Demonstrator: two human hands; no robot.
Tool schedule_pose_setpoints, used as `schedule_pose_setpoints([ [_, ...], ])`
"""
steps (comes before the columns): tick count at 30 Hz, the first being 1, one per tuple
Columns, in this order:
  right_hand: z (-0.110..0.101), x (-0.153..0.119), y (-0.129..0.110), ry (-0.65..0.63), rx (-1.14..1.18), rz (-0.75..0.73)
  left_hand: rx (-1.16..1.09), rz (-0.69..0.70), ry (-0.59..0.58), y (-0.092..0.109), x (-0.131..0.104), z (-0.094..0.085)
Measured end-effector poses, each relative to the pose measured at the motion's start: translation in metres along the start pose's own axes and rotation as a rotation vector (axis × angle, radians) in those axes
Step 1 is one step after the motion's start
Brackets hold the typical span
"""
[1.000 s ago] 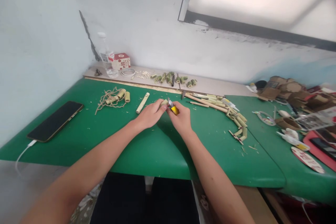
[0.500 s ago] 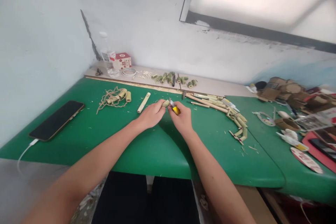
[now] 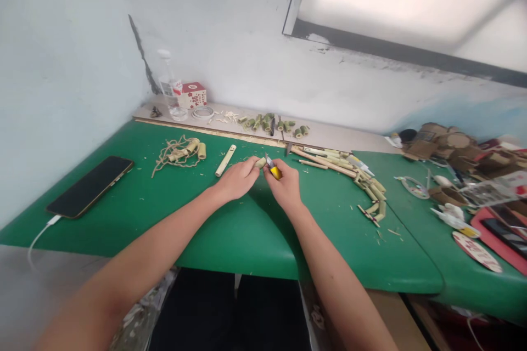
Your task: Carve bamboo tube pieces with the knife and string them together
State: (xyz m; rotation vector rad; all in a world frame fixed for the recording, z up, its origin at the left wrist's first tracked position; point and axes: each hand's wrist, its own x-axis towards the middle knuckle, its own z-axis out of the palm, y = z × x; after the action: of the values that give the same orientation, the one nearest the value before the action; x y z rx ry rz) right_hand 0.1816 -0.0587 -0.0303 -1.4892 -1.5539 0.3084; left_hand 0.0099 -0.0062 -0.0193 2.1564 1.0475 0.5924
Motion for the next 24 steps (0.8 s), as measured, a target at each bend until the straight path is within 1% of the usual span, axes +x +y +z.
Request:
schedule_pose_setpoints([
  [6,-0.001,0.001,0.002,0.049,0.012,0.05,-0.018,-0.024,0.019,0.0,-0.001,-0.004],
  [9,-0.002,0.002,0.002,0.059,0.007,0.061,-0.087,-0.039,0.037,-0.002,0.0,-0.004],
  [11,-0.002,0.002,0.003,0.039,0.007,0.049,-0.188,-0.047,0.05,-0.005,0.003,-0.003],
  [14,-0.001,0.001,0.003,-0.012,-0.001,0.026,-0.428,-0.068,0.063,-0.01,0.008,0.001],
  [17,0.001,0.001,0.005,-0.051,-0.022,0.014,-0.687,-0.13,0.015,-0.012,0.013,0.002],
  [19,0.003,0.001,0.006,-0.071,-0.031,0.008,-0.81,-0.175,-0.035,-0.011,0.015,0.001],
  [21,0.003,0.001,0.008,-0.096,-0.039,0.002,-0.871,-0.195,-0.071,-0.009,0.015,-0.001],
  [24,0.003,0.001,0.008,-0.143,-0.049,-0.013,-0.878,-0.173,-0.083,-0.006,0.014,-0.002],
])
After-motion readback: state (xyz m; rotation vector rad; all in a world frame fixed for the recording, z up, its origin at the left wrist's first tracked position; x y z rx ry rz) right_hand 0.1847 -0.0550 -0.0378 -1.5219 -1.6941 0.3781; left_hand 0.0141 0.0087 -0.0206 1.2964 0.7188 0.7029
